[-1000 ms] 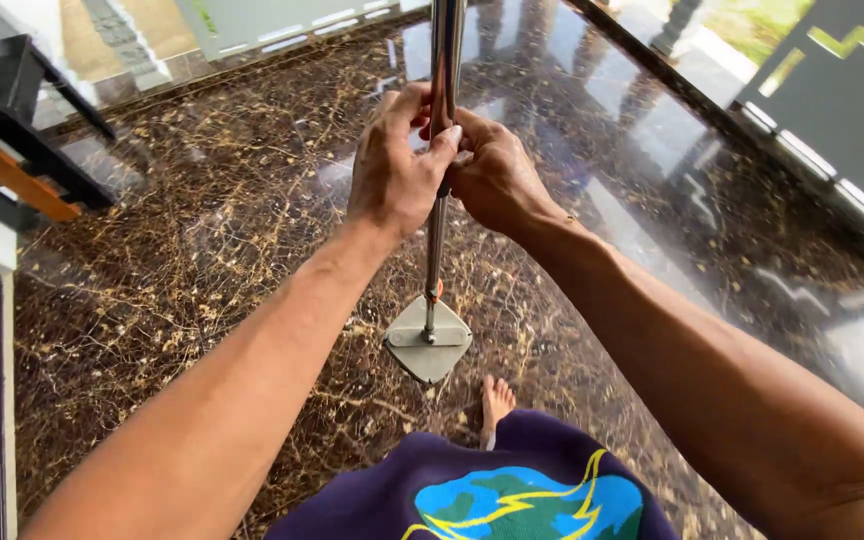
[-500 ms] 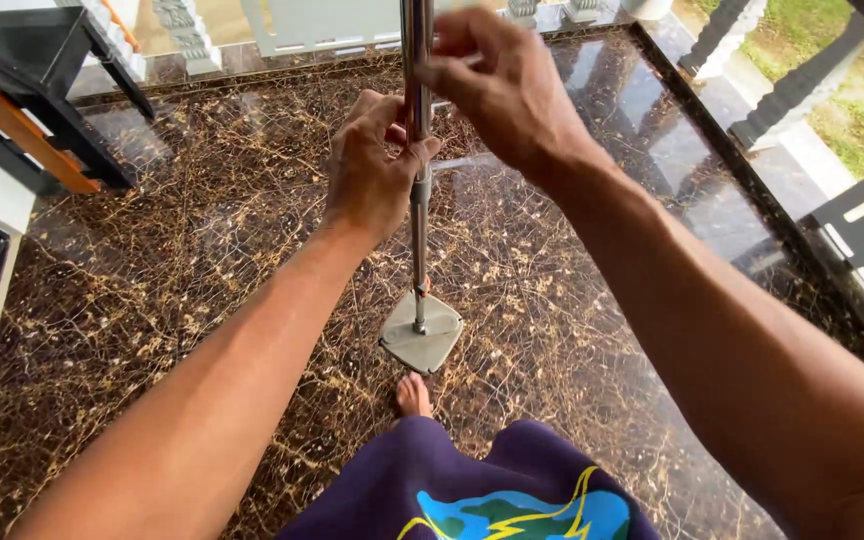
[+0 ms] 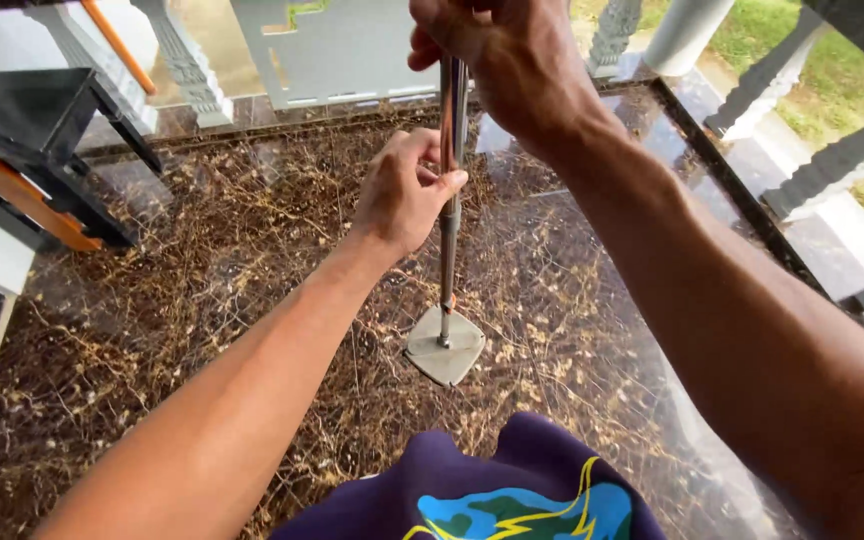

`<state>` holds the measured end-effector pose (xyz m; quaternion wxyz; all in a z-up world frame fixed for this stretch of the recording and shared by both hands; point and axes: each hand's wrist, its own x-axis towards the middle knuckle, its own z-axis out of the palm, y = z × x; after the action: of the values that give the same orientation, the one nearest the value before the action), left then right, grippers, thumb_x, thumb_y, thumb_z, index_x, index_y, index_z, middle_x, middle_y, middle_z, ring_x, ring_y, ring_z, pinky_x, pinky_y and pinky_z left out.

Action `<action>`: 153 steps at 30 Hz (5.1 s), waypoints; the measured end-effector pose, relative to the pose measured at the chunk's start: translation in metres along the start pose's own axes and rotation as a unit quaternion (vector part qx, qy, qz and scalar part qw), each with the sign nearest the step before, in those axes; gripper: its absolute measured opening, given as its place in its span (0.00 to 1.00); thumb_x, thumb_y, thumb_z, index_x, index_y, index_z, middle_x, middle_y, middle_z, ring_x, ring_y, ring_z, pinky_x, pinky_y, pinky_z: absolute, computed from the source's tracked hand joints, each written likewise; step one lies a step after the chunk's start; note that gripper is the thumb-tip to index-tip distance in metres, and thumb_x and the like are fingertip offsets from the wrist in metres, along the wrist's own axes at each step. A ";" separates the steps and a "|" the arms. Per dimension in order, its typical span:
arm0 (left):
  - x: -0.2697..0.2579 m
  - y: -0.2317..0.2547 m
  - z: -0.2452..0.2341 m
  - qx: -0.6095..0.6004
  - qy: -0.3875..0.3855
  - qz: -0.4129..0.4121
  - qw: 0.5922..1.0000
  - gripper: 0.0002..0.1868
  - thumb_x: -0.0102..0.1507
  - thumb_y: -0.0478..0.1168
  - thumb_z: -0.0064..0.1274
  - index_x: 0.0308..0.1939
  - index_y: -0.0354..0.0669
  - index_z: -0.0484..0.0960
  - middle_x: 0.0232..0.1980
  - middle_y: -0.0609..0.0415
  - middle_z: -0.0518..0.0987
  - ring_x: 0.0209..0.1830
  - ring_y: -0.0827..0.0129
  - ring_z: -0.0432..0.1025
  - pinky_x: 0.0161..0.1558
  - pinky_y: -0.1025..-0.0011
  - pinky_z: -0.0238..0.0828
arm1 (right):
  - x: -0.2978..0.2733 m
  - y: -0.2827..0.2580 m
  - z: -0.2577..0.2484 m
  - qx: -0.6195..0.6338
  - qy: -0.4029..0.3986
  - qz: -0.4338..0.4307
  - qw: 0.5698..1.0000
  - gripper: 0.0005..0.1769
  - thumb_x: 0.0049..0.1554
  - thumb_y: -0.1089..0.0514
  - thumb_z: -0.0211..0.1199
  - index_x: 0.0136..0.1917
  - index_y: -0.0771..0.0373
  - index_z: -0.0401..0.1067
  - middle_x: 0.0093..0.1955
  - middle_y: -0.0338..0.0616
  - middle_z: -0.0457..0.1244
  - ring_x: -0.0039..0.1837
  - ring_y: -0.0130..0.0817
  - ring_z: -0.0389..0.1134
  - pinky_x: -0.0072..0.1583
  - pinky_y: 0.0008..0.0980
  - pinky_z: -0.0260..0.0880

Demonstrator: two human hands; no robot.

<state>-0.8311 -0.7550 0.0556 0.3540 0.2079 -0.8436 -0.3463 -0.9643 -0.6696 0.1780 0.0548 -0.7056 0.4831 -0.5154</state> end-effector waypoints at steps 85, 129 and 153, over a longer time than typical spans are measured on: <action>0.197 -0.016 0.186 0.012 -0.032 0.205 0.978 0.13 0.66 0.46 0.45 0.45 0.43 0.79 0.44 0.49 0.85 0.45 0.55 0.79 0.53 0.58 0.75 | -0.097 0.329 -0.084 0.041 -0.050 0.085 0.994 0.14 0.57 0.56 0.65 0.50 0.67 0.68 0.49 0.48 0.65 0.49 0.36 0.67 0.47 0.36 0.72; 0.358 -0.080 0.293 0.120 -0.043 0.196 0.972 0.10 0.60 0.45 0.45 0.38 0.43 0.75 0.31 0.50 0.79 0.29 0.60 0.72 0.38 0.59 0.74 | -0.050 0.524 -0.163 0.112 -0.088 0.135 0.981 0.16 0.46 0.55 0.66 0.47 0.63 0.71 0.48 0.44 0.66 0.49 0.33 0.68 0.49 0.36 0.72; 0.262 0.066 0.210 -0.057 -0.026 0.246 0.967 0.13 0.65 0.48 0.57 0.46 0.45 0.79 0.41 0.52 0.84 0.38 0.68 0.82 0.41 0.69 0.82 | -0.061 0.312 -0.188 -0.094 -0.068 0.170 0.979 0.12 0.56 0.58 0.64 0.51 0.66 0.70 0.47 0.47 0.68 0.49 0.37 0.71 0.45 0.34 0.74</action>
<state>-1.1678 -0.7747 0.1157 0.4177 -0.0357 -0.8565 -0.3010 -1.3061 -0.7098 0.0439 0.1077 -0.6489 0.6373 -0.4014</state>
